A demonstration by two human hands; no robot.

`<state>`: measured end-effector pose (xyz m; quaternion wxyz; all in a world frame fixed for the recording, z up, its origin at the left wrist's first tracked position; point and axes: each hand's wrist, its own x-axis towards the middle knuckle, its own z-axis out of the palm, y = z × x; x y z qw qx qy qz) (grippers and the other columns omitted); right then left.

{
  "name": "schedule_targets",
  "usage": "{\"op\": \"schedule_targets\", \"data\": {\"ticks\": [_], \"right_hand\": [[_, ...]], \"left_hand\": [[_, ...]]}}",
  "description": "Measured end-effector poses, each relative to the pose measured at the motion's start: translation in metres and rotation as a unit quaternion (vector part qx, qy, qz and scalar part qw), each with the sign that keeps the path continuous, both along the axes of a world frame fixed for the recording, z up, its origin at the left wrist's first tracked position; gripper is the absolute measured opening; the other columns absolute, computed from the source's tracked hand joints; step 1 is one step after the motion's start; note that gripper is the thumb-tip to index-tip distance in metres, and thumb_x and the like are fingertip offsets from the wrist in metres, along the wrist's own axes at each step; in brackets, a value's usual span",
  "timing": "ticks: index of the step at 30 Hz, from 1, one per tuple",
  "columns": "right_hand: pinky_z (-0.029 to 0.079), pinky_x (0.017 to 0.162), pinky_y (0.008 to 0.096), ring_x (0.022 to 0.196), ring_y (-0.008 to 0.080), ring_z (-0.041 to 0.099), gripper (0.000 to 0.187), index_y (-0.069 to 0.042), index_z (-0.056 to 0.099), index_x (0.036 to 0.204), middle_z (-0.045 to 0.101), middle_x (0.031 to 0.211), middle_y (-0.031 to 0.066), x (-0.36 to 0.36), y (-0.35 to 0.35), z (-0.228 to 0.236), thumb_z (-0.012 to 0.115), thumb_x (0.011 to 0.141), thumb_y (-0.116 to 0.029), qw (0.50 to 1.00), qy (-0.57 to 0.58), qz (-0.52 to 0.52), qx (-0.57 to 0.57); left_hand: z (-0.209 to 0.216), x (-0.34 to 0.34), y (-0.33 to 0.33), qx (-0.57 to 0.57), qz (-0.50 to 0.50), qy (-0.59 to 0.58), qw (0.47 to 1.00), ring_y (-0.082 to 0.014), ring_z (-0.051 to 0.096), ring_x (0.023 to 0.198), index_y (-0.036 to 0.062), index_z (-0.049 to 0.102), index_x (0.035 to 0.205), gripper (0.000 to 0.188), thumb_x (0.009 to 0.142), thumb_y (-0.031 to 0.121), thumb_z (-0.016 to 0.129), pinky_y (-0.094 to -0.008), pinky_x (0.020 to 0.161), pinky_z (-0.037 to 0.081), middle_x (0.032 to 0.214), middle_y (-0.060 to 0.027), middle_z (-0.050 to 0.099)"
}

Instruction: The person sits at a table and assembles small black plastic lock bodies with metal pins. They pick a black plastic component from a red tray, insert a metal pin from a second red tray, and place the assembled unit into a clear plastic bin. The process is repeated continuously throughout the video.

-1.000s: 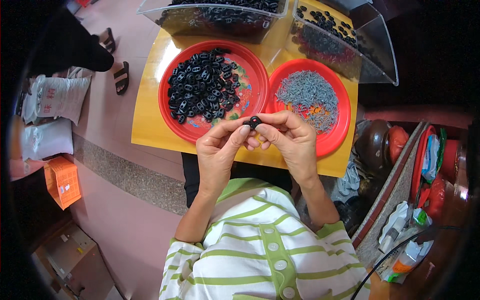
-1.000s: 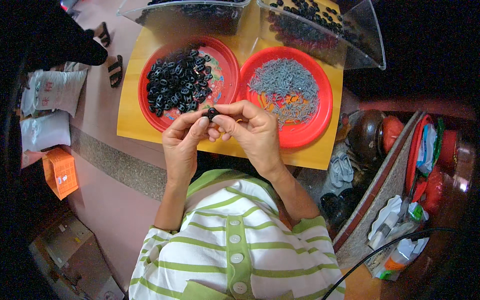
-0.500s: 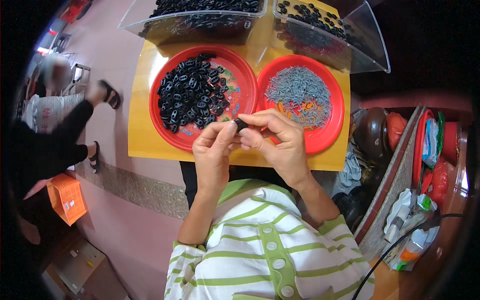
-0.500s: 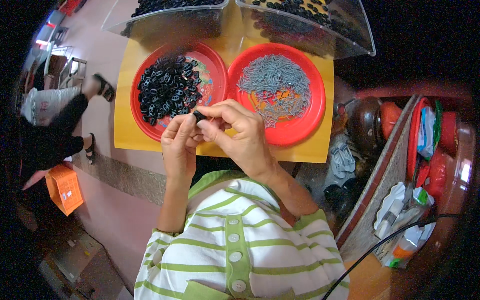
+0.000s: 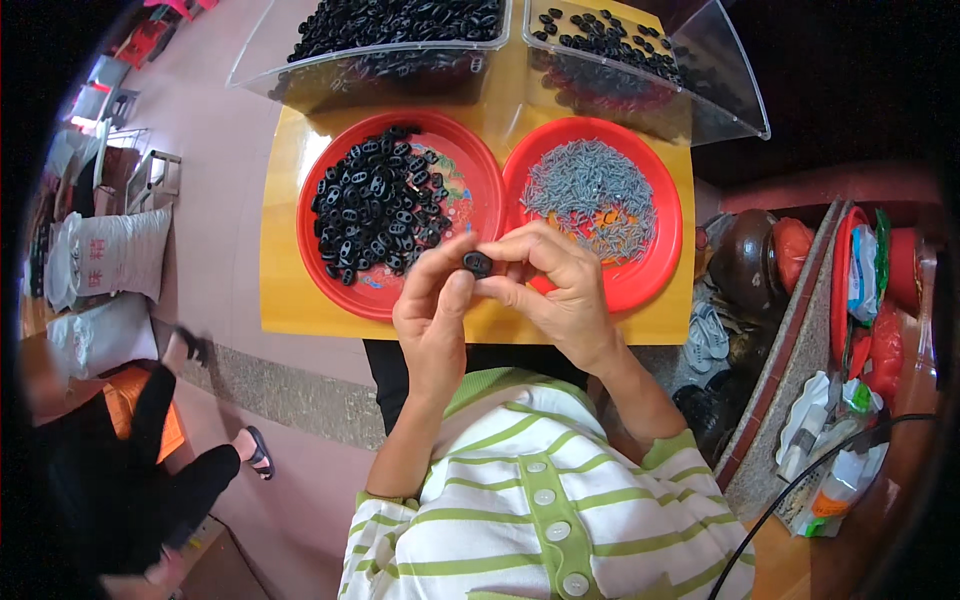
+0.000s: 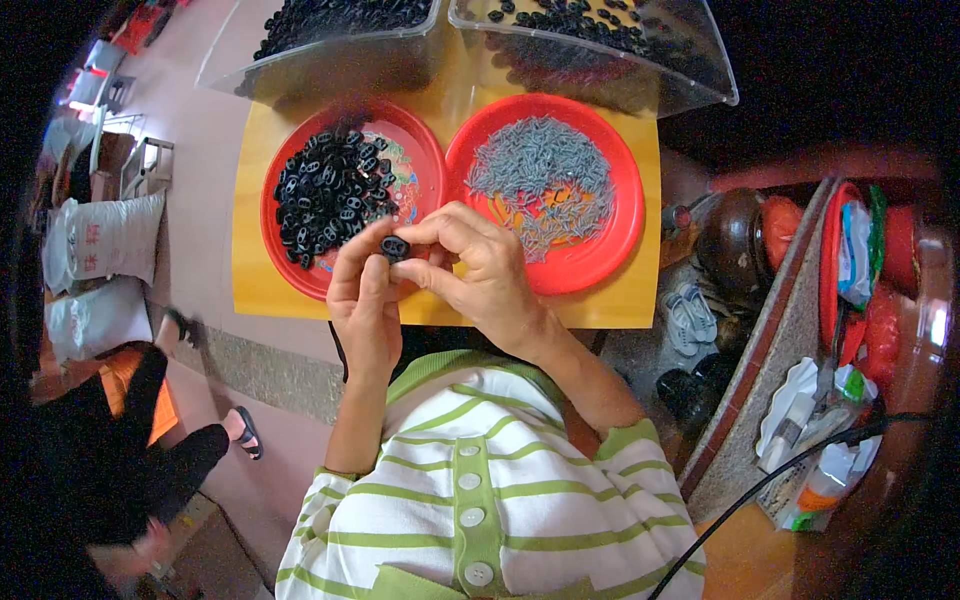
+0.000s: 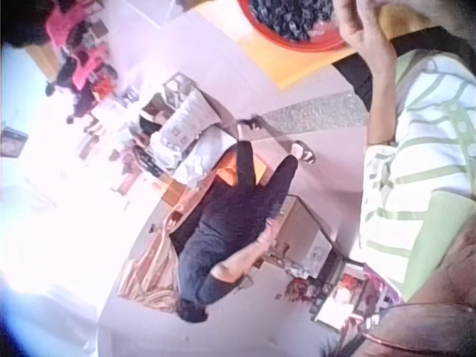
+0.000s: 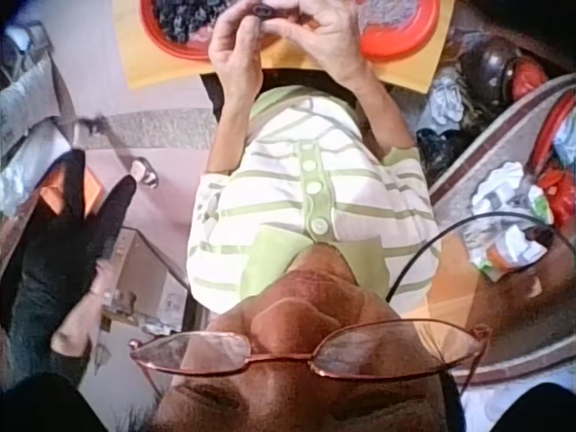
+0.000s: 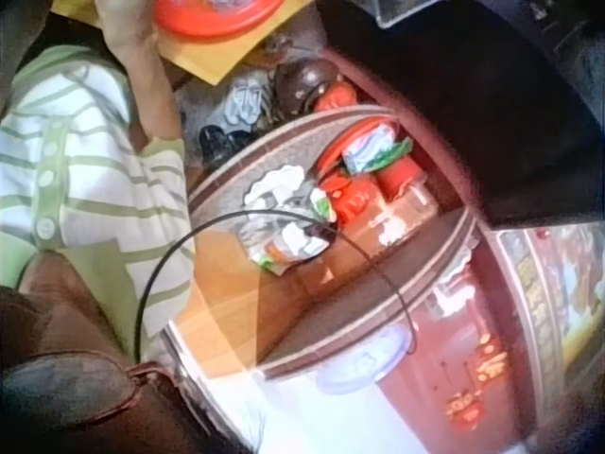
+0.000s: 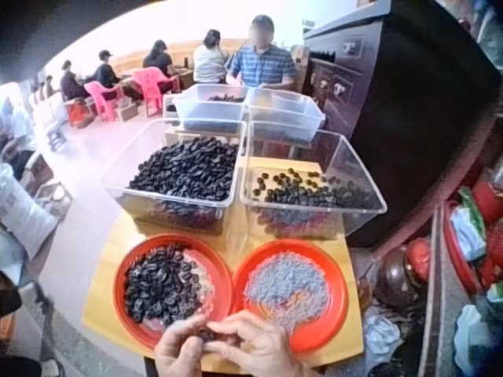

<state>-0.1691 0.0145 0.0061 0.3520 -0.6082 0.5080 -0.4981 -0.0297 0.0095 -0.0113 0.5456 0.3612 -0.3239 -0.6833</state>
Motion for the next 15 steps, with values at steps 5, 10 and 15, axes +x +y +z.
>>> {"op": "schedule_targets", "data": {"ticks": [5,10,15], "right_hand": [[0.044,0.058,0.0223,0.068,0.0083,0.054,0.021,-0.002,0.062,0.095,0.056,0.079,0.0025,-0.006,0.006,0.001,0.071,0.076,-0.006,0.991,-0.111,0.039,0.066],[0.046,0.062,0.0227,0.073,0.0097,0.055,0.021,-0.001,0.059,0.097,0.056,0.083,0.0035,-0.009,0.014,0.001,0.069,0.078,-0.006,0.988,-0.129,0.052,0.070],[0.047,0.064,0.0255,0.075,0.0135,0.058,0.019,-0.001,0.059,0.095,0.058,0.085,0.0058,-0.012,0.017,0.008,0.069,0.079,-0.006,0.993,-0.087,0.055,0.054]], "left_hand": [[-0.014,0.008,-0.006,-0.180,-0.039,-0.094,0.978,-0.0063,0.044,0.079,-0.0030,0.058,0.114,0.031,0.083,-0.001,0.056,-0.0180,0.073,0.035,0.097,-0.0018,0.051],[-0.015,0.004,-0.004,-0.219,-0.038,-0.063,0.973,-0.0122,0.054,0.088,-0.0028,0.061,0.108,0.025,0.083,0.000,0.061,-0.0221,0.079,0.043,0.098,-0.0081,0.056],[-0.013,0.001,-0.005,-0.221,-0.039,-0.050,0.973,-0.0144,0.057,0.085,-0.0030,0.063,0.098,0.019,0.080,-0.006,0.062,-0.0234,0.075,0.047,0.095,-0.0108,0.060]]}}
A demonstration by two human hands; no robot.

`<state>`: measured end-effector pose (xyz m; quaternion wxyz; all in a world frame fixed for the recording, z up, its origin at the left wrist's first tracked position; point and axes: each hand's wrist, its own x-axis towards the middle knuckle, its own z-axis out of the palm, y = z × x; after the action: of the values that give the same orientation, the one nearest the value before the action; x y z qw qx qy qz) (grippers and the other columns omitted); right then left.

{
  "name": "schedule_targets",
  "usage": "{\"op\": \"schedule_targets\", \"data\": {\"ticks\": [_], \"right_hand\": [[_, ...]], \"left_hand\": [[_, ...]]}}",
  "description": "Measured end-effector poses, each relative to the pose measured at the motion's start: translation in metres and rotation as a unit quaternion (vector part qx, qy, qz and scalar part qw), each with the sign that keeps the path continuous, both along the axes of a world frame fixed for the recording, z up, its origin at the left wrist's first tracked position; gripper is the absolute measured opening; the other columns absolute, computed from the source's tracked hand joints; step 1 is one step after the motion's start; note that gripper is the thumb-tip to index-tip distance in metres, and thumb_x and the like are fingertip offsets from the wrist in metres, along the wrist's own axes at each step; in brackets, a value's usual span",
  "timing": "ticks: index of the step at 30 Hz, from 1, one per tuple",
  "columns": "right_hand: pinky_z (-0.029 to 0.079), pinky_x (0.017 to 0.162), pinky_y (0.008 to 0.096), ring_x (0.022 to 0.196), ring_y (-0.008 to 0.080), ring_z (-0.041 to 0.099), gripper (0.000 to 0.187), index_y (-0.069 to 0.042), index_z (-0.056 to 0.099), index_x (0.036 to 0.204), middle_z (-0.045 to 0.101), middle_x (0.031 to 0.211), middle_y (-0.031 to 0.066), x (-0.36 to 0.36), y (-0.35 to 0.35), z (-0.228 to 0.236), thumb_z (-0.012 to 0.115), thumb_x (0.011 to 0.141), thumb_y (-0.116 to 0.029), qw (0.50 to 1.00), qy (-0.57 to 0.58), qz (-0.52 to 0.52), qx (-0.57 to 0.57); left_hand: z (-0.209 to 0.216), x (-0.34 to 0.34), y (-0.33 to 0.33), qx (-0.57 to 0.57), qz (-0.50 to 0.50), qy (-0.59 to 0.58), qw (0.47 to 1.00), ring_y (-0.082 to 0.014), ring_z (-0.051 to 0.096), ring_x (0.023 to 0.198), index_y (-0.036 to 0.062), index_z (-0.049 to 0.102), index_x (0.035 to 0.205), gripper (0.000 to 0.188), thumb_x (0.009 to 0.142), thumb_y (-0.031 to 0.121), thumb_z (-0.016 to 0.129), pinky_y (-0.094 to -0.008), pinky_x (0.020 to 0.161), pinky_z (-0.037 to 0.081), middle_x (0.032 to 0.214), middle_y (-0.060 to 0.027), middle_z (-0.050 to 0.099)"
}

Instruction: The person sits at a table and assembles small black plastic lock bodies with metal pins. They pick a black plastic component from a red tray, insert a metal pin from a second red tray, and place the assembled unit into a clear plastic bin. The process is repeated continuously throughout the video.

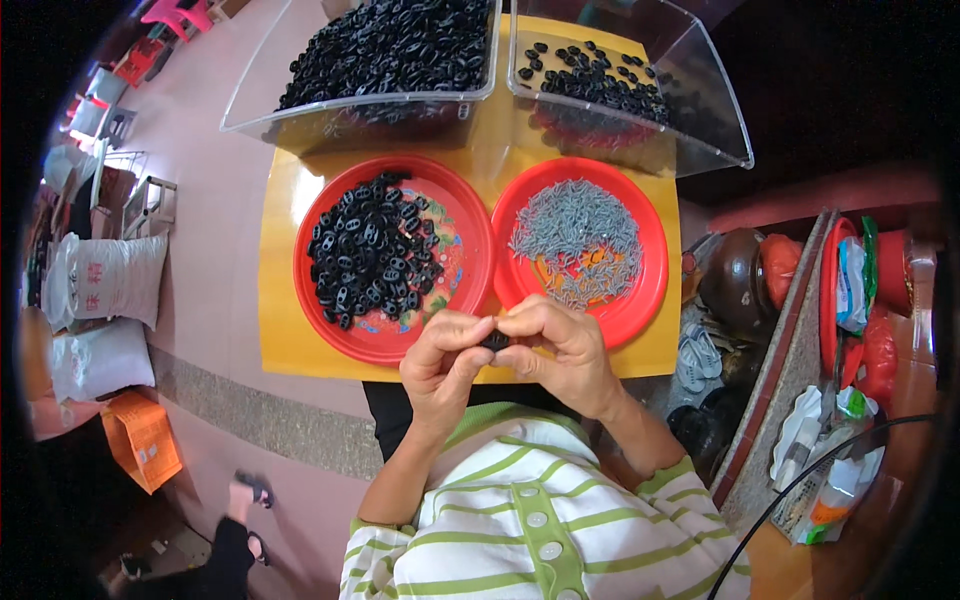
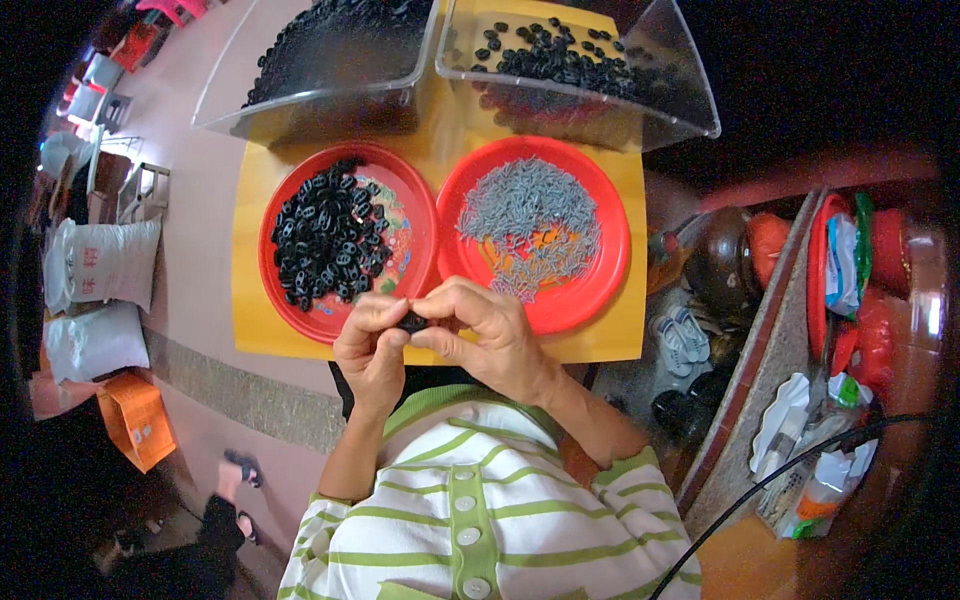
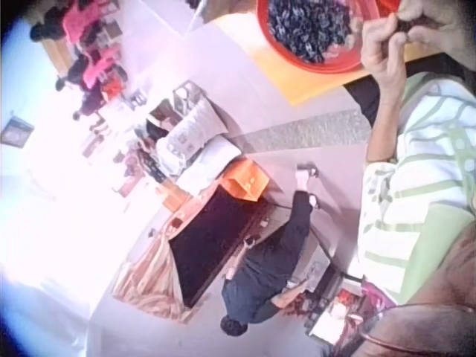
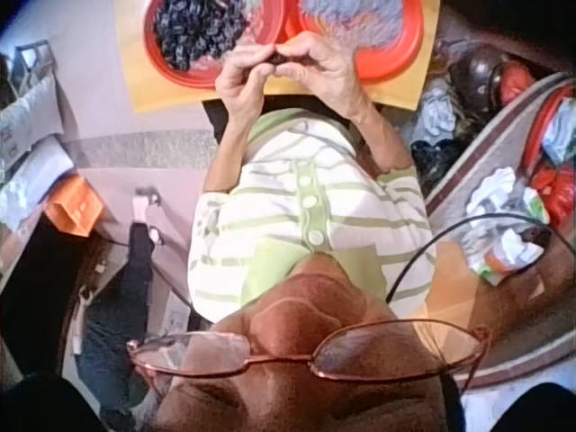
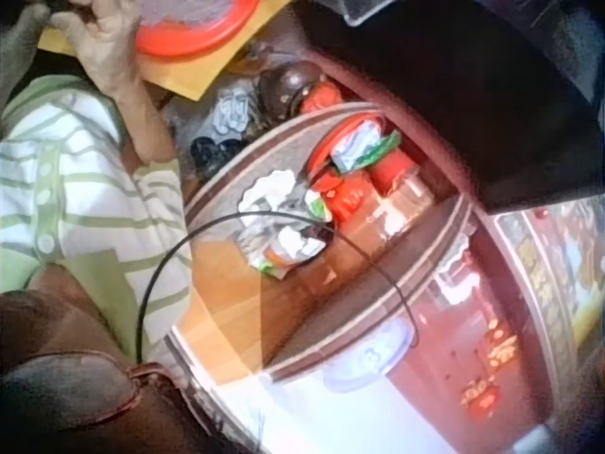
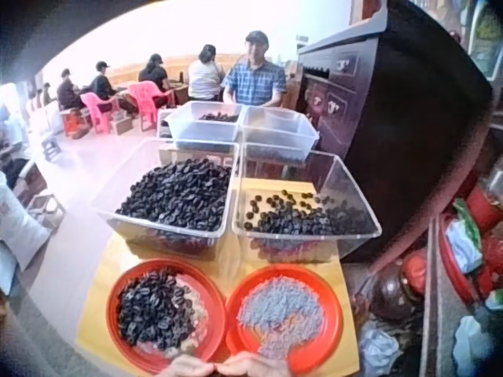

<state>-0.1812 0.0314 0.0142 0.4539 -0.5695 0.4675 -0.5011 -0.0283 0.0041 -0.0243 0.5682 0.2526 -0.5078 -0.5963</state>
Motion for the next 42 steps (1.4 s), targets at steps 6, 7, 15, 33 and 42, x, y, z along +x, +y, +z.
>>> {"op": "schedule_targets", "data": {"ticks": [6,7,15,33,42], "right_hand": [[0.047,0.064,0.0242,0.074,0.0112,0.058,0.017,0.000,0.059,0.094,0.060,0.086,0.0062,-0.001,0.001,-0.003,0.067,0.080,-0.005,0.998,-0.036,-0.016,0.047],[0.047,0.064,0.0231,0.074,0.0099,0.058,0.016,0.000,0.060,0.095,0.060,0.086,0.0054,-0.001,0.002,-0.005,0.066,0.081,-0.004,0.995,-0.074,-0.021,0.071],[0.049,0.064,0.0239,0.065,0.0082,0.053,0.015,-0.002,0.061,0.094,0.058,0.083,0.0017,-0.073,-0.055,0.063,0.063,0.080,-0.002,0.955,0.045,-0.261,-0.132],[0.036,0.051,0.0192,0.058,0.0025,0.041,0.016,-0.001,0.065,0.096,0.057,0.074,-0.0003,-0.120,-0.107,0.062,0.065,0.080,-0.002,0.864,0.251,-0.400,-0.175],[0.037,0.052,0.0190,0.058,0.0018,0.042,0.015,-0.002,0.065,0.096,0.056,0.073,-0.0046,-0.134,-0.118,0.023,0.065,0.082,-0.003,0.891,0.171,-0.395,-0.146]], "left_hand": [[-0.005,-0.004,-0.003,0.014,-0.009,-0.004,1.000,-0.0135,0.058,0.079,-0.0024,0.063,0.094,0.018,0.078,-0.011,0.061,-0.0225,0.068,0.048,0.092,-0.0113,0.061],[-0.004,-0.004,-0.003,0.017,-0.013,-0.002,1.000,-0.0136,0.058,0.080,-0.0024,0.064,0.094,0.018,0.078,-0.011,0.061,-0.0222,0.069,0.048,0.093,-0.0113,0.060],[-0.002,-0.008,-0.007,0.093,-0.107,-0.030,0.989,-0.0129,0.056,0.089,-0.0002,0.041,0.131,0.042,0.091,0.007,0.051,-0.0266,0.082,0.045,0.104,-0.0100,0.058],[0.010,0.003,-0.037,-0.091,0.010,-0.312,0.946,-0.0131,0.057,0.065,0.0001,0.064,0.103,0.023,0.082,-0.005,0.058,-0.0242,0.061,0.045,0.076,-0.0085,0.062],[0.001,0.024,-0.046,0.007,0.086,-0.251,0.964,-0.0103,0.057,0.065,-0.0004,0.064,0.101,0.019,0.086,-0.004,0.054,-0.0210,0.062,0.046,0.079,-0.0053,0.060]]}}
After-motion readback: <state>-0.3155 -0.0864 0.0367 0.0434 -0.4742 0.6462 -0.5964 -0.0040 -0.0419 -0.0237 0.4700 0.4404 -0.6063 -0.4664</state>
